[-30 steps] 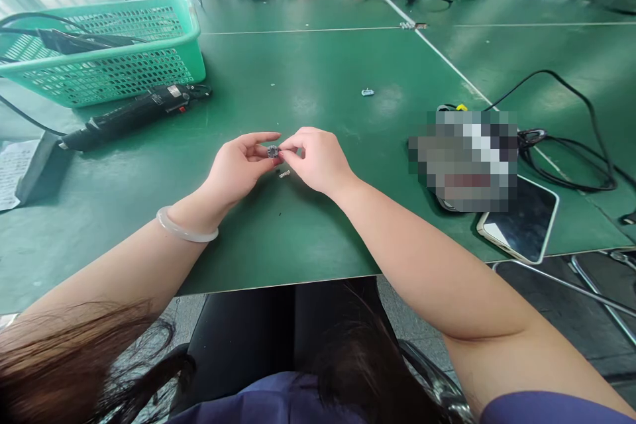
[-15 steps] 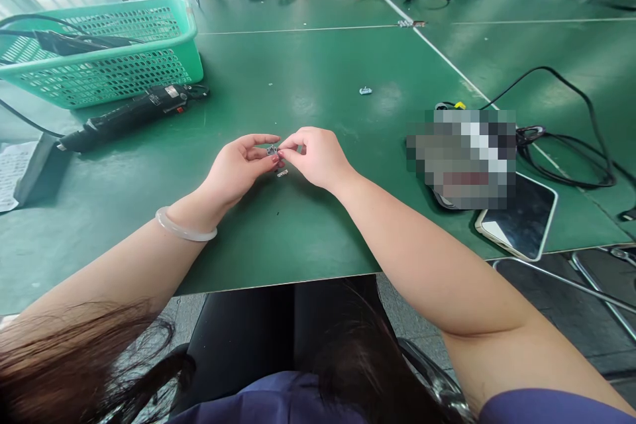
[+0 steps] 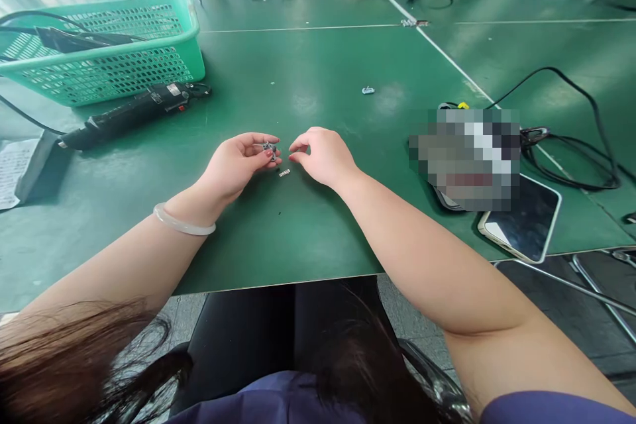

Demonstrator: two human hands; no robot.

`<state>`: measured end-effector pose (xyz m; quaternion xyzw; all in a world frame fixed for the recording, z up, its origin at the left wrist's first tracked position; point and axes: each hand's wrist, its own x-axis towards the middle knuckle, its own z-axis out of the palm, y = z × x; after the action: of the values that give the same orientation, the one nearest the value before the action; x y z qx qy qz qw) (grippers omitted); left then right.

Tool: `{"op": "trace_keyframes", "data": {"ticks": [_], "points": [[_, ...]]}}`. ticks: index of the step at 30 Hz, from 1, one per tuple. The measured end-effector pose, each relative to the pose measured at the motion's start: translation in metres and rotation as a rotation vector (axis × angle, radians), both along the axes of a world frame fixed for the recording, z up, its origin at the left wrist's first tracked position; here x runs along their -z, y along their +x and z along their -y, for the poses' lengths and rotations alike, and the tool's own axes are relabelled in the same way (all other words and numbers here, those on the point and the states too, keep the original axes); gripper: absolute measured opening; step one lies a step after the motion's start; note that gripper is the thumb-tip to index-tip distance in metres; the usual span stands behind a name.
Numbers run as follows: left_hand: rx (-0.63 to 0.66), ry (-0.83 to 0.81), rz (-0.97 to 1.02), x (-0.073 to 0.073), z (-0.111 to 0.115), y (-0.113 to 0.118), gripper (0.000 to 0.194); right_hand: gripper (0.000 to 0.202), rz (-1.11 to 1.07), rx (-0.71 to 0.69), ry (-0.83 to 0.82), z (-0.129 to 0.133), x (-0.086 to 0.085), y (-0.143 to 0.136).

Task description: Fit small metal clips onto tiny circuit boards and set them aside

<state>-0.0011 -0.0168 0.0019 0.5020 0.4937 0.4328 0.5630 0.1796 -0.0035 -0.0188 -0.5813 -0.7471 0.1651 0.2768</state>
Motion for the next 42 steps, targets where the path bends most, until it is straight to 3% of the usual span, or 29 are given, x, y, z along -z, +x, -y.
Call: {"op": "trace_keyframes", "data": {"ticks": [6, 11, 23, 29, 35, 38, 42], "points": [[-0.102, -0.064, 0.086, 0.003, -0.002, -0.001, 0.022, 0.007, 0.006, -0.206, -0.006, 0.006, -0.004, -0.005], [-0.108, -0.070, 0.086, 0.003, -0.004, -0.002, 0.024, 0.016, 0.129, -0.269, -0.044, 0.006, -0.004, -0.007], [-0.124, -0.087, 0.096, 0.004, -0.004, -0.002, 0.024, 0.017, 0.129, -0.121, -0.025, 0.004, -0.003, -0.004], [-0.119, -0.082, 0.088, 0.004, -0.003, -0.002, 0.024, 0.004, 0.070, -0.218, -0.090, 0.010, -0.011, -0.004], [-0.116, -0.092, 0.095, 0.002, -0.003, -0.001, 0.019, 0.008, 0.076, -0.265, -0.114, 0.008, -0.006, -0.005], [-0.088, -0.085, 0.107, 0.002, -0.003, -0.001, 0.014, 0.007, -0.010, -0.203, -0.056, 0.008, -0.006, -0.004], [-0.019, -0.066, 0.109, 0.003, -0.001, -0.001, 0.012, 0.008, -0.295, -0.067, -0.043, 0.010, -0.009, -0.004]]}}
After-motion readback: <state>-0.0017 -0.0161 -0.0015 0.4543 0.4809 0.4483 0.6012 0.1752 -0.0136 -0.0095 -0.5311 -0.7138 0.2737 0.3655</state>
